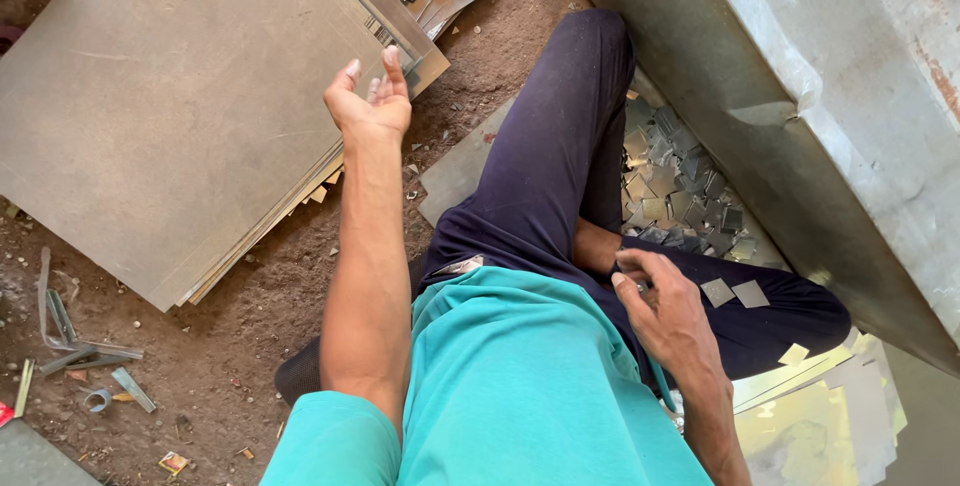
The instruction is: The person sits on the ground and uses tin snips to cut a large metal sheet into smaller pieces. They repeatedly reposition the sheet and cut along its edges, creating small metal scraps that fall onto the floor.
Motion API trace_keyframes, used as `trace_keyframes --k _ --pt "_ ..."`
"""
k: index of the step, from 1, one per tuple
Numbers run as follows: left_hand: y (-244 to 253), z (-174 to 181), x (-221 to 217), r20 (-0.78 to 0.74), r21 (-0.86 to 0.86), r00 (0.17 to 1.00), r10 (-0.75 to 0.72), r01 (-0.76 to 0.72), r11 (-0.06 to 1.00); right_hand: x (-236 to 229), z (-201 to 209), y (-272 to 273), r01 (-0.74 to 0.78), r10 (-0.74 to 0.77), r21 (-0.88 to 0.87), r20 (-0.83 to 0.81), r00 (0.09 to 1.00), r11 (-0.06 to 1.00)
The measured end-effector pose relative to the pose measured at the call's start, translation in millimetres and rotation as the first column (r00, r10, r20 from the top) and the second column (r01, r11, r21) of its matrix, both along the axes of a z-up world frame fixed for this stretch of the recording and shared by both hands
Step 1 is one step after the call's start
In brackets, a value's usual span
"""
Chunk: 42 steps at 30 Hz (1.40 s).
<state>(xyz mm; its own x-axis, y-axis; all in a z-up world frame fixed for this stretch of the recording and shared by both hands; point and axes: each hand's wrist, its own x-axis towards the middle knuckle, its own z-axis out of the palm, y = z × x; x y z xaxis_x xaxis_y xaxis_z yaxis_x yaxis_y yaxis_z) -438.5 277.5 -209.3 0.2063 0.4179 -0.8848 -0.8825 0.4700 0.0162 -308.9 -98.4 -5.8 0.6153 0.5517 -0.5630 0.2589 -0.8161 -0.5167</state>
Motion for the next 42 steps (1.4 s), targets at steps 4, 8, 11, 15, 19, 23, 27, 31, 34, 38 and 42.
trace_keyframes --k 4,8,11,15,19,23,27,31,34,38,42 --pt "-5 18 3 -0.018 -0.066 0.989 -0.147 0.146 0.987 6 6 15 -0.057 0.056 0.027 0.042 0.998 0.998" --pt "-6 31 4 0.052 -0.102 0.998 0.026 -0.021 0.995 1 8 28 -0.117 0.109 0.091 0.093 0.990 0.989" --pt "-12 23 12 -0.047 -0.166 0.999 0.020 -0.027 0.986 1 9 29 -0.061 0.060 0.066 0.017 0.998 0.996" --pt "-25 12 4 -0.087 0.067 0.993 -0.077 0.083 0.994 1 8 37 -0.068 0.072 0.168 -0.016 0.997 0.983" --pt "-72 22 -11 0.002 0.370 0.964 -0.264 0.245 0.896 16 -1 69 0.070 0.037 0.417 -0.243 0.969 0.906" --pt "-138 58 -31 0.100 0.371 0.853 -0.512 0.445 0.815 26 -29 140 0.114 0.180 0.519 -0.481 0.858 0.847" --pt "-191 78 -45 0.281 0.315 0.683 -0.674 0.598 0.737 17 -58 188 0.020 0.211 0.413 -0.506 0.837 0.911" --pt "-207 62 -100 0.135 0.060 0.709 -0.693 0.692 0.719 7 -53 178 -0.060 0.275 0.458 -0.418 0.866 0.887" --pt "-198 36 -167 -0.172 -0.296 0.836 -0.521 0.460 0.837 3 -30 167 0.010 0.316 0.531 -0.518 0.795 0.847" --pt "-161 25 -204 -0.241 -0.277 0.910 -0.337 0.268 0.923 22 28 149 -0.222 0.387 0.543 -0.210 0.898 0.810" --pt "-178 54 -153 -0.097 0.026 0.906 -0.411 0.415 0.909 51 93 58 -0.492 0.345 0.582 0.352 0.870 0.647"
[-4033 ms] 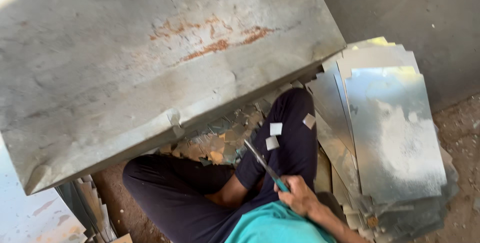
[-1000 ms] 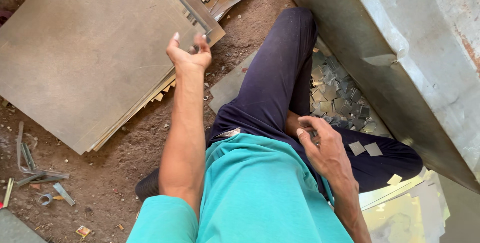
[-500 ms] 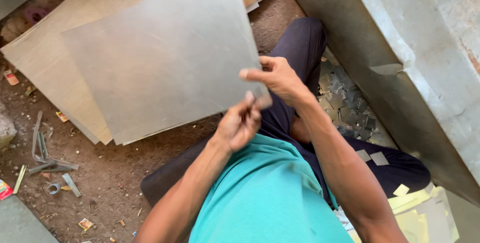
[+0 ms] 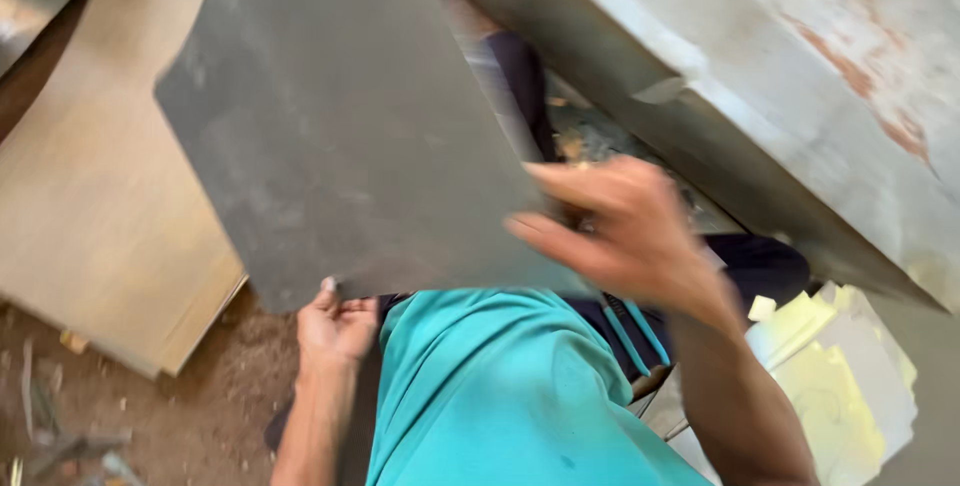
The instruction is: The person sits on the ground and uses tin snips to cut a large metal sheet into smaller pieces. They repeatedly reposition the sheet and cut along its edges, creating small metal scraps that fall onto the floor.
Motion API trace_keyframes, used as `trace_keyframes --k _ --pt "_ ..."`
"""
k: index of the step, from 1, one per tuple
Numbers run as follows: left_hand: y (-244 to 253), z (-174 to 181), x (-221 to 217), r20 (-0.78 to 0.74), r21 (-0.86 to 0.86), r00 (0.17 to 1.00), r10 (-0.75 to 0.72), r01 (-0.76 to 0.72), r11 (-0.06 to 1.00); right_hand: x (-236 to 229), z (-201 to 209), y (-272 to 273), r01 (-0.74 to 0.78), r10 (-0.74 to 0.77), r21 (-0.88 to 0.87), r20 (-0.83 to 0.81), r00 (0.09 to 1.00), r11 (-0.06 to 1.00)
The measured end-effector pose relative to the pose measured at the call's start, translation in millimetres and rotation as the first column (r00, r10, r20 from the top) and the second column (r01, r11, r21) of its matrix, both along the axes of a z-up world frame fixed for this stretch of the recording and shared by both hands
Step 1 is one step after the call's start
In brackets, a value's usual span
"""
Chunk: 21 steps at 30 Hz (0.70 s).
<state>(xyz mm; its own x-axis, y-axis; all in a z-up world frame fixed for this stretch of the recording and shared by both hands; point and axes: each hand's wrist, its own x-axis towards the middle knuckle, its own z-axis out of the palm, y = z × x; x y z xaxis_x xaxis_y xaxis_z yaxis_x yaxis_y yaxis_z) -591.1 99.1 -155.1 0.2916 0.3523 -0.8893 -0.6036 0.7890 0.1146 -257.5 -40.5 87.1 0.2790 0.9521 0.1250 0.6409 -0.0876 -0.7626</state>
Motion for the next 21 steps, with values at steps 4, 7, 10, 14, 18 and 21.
trace_keyframes --k 4,7,10,14,18,21 --pt "-10 48 94 0.062 0.212 0.978 -0.201 0.184 0.960 23 11 -125 0.610 -0.584 -0.017 -0.314 0.749 0.792" --pt "3 63 191 0.077 0.588 0.860 -0.504 0.369 0.719 37 -37 -199 0.812 -0.669 0.052 -0.536 0.514 0.582" --pt "-10 69 277 -0.184 0.705 0.725 -0.664 0.568 0.424 51 -82 -258 0.924 -0.646 0.000 -0.715 0.268 0.383" --pt "-55 73 321 -0.509 0.552 0.350 -0.787 0.833 0.013 56 -82 -306 0.938 -0.807 -0.189 -0.576 0.134 0.291" --pt "-75 84 329 -0.569 0.493 0.195 -0.799 0.858 -0.142 37 -52 -288 0.938 -0.789 0.061 0.561 0.250 0.340" --pt "-81 87 356 -0.536 0.484 0.286 -0.794 0.875 -0.011 30 -77 -230 0.791 -0.695 -0.015 0.469 0.545 0.611"
